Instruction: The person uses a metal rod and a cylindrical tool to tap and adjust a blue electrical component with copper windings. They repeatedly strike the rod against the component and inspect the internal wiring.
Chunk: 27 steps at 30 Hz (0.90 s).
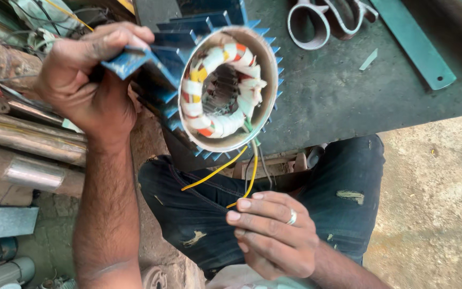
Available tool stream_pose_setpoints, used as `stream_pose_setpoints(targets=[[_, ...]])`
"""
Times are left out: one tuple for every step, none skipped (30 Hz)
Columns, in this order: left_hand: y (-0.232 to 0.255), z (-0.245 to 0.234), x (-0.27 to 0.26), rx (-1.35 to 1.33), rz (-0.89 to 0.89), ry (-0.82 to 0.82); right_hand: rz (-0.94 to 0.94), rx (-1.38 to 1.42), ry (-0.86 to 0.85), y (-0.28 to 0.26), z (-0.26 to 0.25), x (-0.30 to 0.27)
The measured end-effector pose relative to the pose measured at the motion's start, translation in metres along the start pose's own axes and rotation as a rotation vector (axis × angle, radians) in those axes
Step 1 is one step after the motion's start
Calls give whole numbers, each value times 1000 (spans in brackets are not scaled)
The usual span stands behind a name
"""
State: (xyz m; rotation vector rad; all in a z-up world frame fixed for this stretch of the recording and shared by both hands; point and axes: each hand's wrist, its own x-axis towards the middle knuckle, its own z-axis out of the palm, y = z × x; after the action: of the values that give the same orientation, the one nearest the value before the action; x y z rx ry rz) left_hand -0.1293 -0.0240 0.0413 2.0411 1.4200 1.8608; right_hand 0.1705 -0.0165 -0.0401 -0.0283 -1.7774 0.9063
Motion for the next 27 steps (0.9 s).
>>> stream_pose_setpoints(targets=[[-4, -1, 0, -14, 9, -5, -9, 3, -8, 1, -1, -1], [-5, -1, -1, -13, 13, -11, 30, 2, -1, 0, -2, -1], [-6, -2, 1, -9, 23, -18, 62, 1, 7, -1, -3, -1], [-7, -2, 1, 9, 28, -25, 94, 0, 15, -2, -4, -1], [-6, -1, 1, 21, 24, -27, 95, -15, 5, -2, -5, -2], [-4, 0, 1, 33, 21, -30, 96, -31, -4, -3, -7, -3], [-2, 1, 0, 38, 8, -26, 98, -50, -13, -3, -10, -4], [0, 2, -1, 47, -4, -26, 122, -53, -12, -3, -12, -6], [3, 3, -2, 56, -18, -23, 147, -59, -8, -3, -15, -9], [7, 5, -2, 71, -32, -24, 172, -66, -4, -1, -18, -12], [12, 7, -3, 155, -49, -8, 180, -76, 31, 1, -21, -16], [18, 9, -3, 239, -67, 7, 187, -85, 67, 4, -24, -20], [27, 11, -4, 390, -84, 41, 188, -92, 102, 9, -27, -24], [37, 15, -4, 537, -103, 75, 222, -120, 128, 11, -30, -28], [47, 20, -4, 649, -31, 56, 254, -147, 157, 12, -33, -32], [59, 27, -4, 757, 41, 34, 286, -173, 187, 13, -33, -35], [71, 34, -4, 862, 64, 0, 256, -182, 249, 14, -32, -38], [82, 42, -4, 965, 92, -33, 225, -190, 311, 14, -31, -39], [96, 50, -4, 1070, 69, -72, 197, -200, 368, 14, -31, -40], [101, 57, 0, 1138, 62, -98, 197, -199, 339, 14, -32, -38], [109, 65, 4, 1209, 50, -125, 201, -194, 305, 13, -32, -36], [110, 72, 11, 1243, 54, -139, 204, -189, 271, 12, -31, -32], [114, 79, 18, 1276, 63, -153, 218, -151, 245, 12, -31, -26], [122, 87, 25, 1315, 54, -192, 231, -112, 219, 13, -30, -18], [131, 94, 32, 1355, 53, -228, 240, -73, 196, 14, -29, -8], [136, 102, 38, 1396, 51, -264, 252, -29, 191, 13, -27, 1], [136, 112, 43, 1332, 26, -253, 268, 12, 184, 12, -25, 10]])
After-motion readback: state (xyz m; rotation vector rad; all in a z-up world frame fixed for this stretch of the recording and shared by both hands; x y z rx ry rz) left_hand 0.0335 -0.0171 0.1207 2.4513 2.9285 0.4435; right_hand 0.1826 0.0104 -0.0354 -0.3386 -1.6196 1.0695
